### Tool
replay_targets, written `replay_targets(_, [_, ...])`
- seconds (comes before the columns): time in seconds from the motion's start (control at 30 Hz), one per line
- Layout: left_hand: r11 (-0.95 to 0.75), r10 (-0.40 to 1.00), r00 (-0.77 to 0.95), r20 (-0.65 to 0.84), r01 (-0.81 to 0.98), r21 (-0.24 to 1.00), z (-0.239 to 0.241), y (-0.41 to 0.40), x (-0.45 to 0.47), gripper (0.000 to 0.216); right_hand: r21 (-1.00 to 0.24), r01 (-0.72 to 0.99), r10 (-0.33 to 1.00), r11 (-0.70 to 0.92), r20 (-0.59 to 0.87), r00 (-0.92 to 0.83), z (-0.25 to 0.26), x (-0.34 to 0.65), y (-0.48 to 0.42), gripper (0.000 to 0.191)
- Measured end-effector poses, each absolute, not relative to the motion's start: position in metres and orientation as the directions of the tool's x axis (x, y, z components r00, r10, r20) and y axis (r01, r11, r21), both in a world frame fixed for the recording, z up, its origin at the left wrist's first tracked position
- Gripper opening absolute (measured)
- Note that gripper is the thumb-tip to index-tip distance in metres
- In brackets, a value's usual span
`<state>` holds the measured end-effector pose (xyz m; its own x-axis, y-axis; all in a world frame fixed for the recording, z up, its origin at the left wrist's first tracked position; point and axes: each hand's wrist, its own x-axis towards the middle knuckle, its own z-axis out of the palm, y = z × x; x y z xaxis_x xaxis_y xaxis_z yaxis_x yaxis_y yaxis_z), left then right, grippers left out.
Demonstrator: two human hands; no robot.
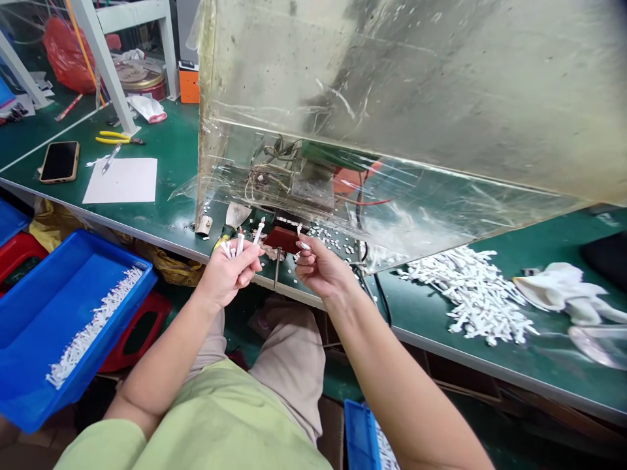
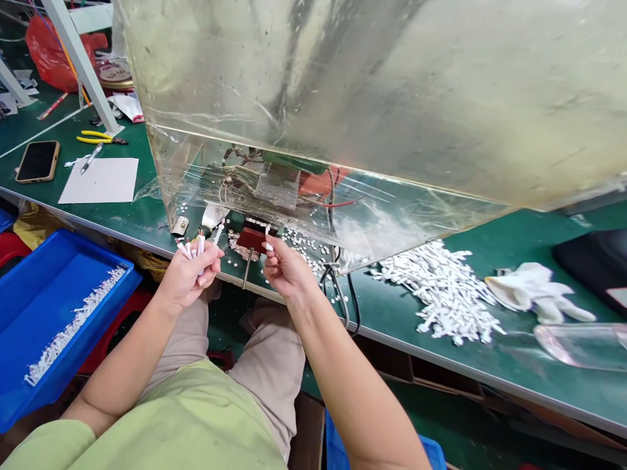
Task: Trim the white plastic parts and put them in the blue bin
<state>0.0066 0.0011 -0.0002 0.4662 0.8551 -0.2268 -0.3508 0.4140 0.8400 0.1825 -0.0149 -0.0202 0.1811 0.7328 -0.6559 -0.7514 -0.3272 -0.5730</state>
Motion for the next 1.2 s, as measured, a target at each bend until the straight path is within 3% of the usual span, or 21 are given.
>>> replay_targets(0.23, [0.412, 0.855, 0.466, -0.227, -0.345, 0.843, 0.0, 0.0, 0.007, 0.031, -0.517, -0.804, 0.714, -0.293, -0.678, 0.176, -0.016, 0.181, -0.015, 0.023])
replay_targets(0.43, [0.392, 0.857, 0.468, -0.218, -0.315, 0.865, -0.001, -0.003, 0.007, 0.03, -0.649, -0.71, 0.76, -0.271, -0.597, 0.256, -0.022, 0.184, -0.021, 0.032])
replay_targets(0.5, [0.373, 0.855, 0.477, -0.204, -0.289, 0.882, -0.001, -0.006, 0.008, 0.03, -0.775, -0.596, 0.788, -0.21, -0.494, 0.366, -0.025, 0.187, -0.028, 0.038])
replay_targets(0.6, [0.327, 0.842, 0.508, -0.179, -0.217, 0.92, -0.003, -0.013, 0.012, 0.027, -0.946, -0.32, 0.811, -0.055, -0.23, 0.539, -0.025, 0.19, -0.042, 0.038])
replay_targets(0.77, [0.221, 0.788, 0.59, -0.173, -0.009, 0.975, -0.006, -0.027, 0.025, 0.023, -0.998, -0.057, 0.901, 0.015, -0.011, 0.434, -0.015, 0.186, -0.064, 0.029])
replay_targets(0.93, [0.097, 0.737, 0.66, -0.146, 0.111, 0.989, 0.0, -0.03, 0.03, 0.024, -0.989, -0.111, 0.871, 0.095, 0.028, 0.491, -0.008, 0.18, -0.07, 0.019])
replay_targets(1.2, [-0.021, 0.676, 0.736, -0.035, 0.066, 0.998, 0.019, -0.029, 0.032, 0.023, -0.937, -0.272, 0.793, 0.221, 0.011, 0.609, 0.001, 0.177, -0.081, 0.019])
